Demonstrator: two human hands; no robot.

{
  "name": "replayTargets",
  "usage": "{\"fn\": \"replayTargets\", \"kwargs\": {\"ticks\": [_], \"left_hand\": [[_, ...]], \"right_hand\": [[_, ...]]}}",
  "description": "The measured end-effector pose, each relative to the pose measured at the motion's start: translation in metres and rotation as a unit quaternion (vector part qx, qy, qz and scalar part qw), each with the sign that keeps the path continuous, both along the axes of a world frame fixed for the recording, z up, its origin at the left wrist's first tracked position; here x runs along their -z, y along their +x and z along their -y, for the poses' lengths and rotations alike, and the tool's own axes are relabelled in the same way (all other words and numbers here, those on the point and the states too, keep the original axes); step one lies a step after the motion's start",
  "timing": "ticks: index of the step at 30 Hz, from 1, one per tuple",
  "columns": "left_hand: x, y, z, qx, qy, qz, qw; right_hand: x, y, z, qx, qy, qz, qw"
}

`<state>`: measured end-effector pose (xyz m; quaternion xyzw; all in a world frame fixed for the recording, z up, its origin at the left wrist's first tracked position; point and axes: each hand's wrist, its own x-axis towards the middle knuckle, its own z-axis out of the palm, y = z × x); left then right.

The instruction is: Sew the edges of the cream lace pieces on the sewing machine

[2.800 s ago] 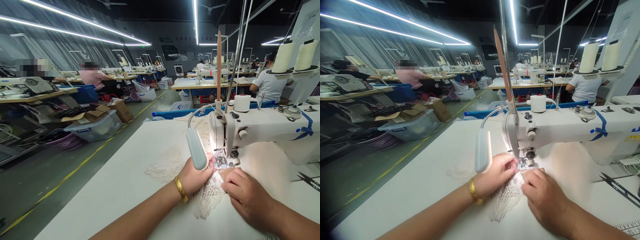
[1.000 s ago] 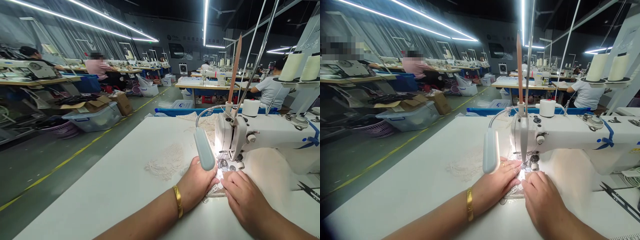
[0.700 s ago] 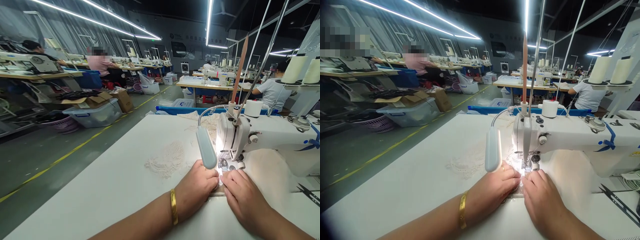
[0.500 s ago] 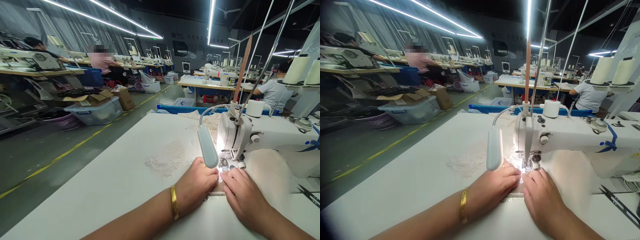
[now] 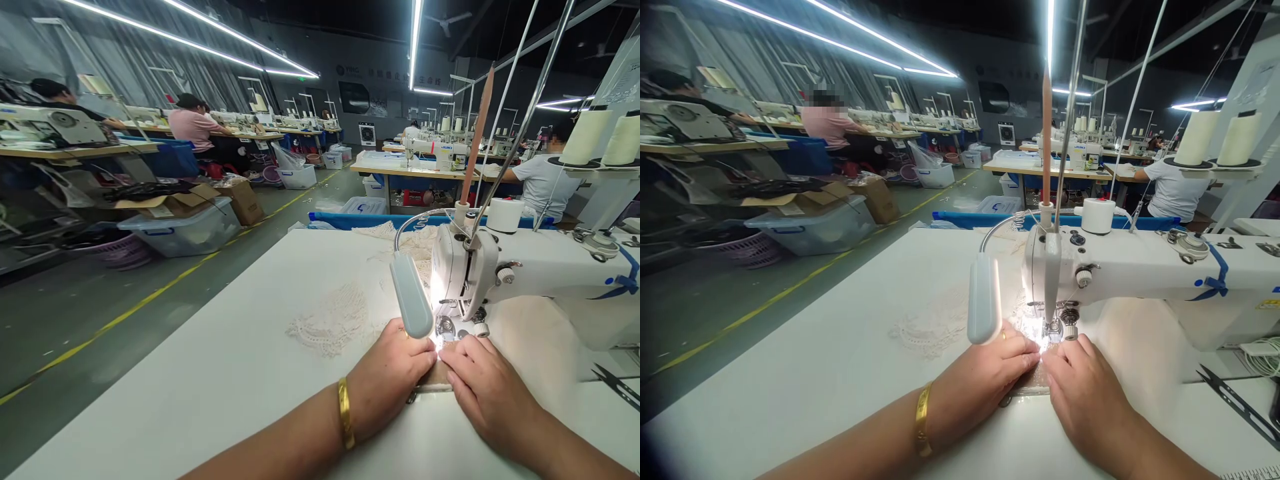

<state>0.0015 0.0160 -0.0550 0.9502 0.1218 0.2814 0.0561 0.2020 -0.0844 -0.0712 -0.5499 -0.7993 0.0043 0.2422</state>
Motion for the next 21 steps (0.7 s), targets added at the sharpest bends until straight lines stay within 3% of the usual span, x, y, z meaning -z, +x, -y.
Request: {"fn": "replayTargets", "kwargs": {"ticks": [7,16,21], "left_hand": [[-0.0005,0.0015,-0.0002,-0.009,-0.004,-0.009,1.0],[-0.0041,0.0034,-0.0067,-0.013,0.022,-0.006,1.0],[-0.0036,0.0031,-0.0061,-0.024,0.009,-0.012,1.0]], "right_hand": [[-0.0022,0.0004,-0.0031,0.004,0.015,0.002,1.0],[0.0005,0.0041,-0.0056,0.055,0.017,-0.017,0.998],[-0.0011,0.0019,-0.0063,0.035,0.027,0.013,0.999]]}}
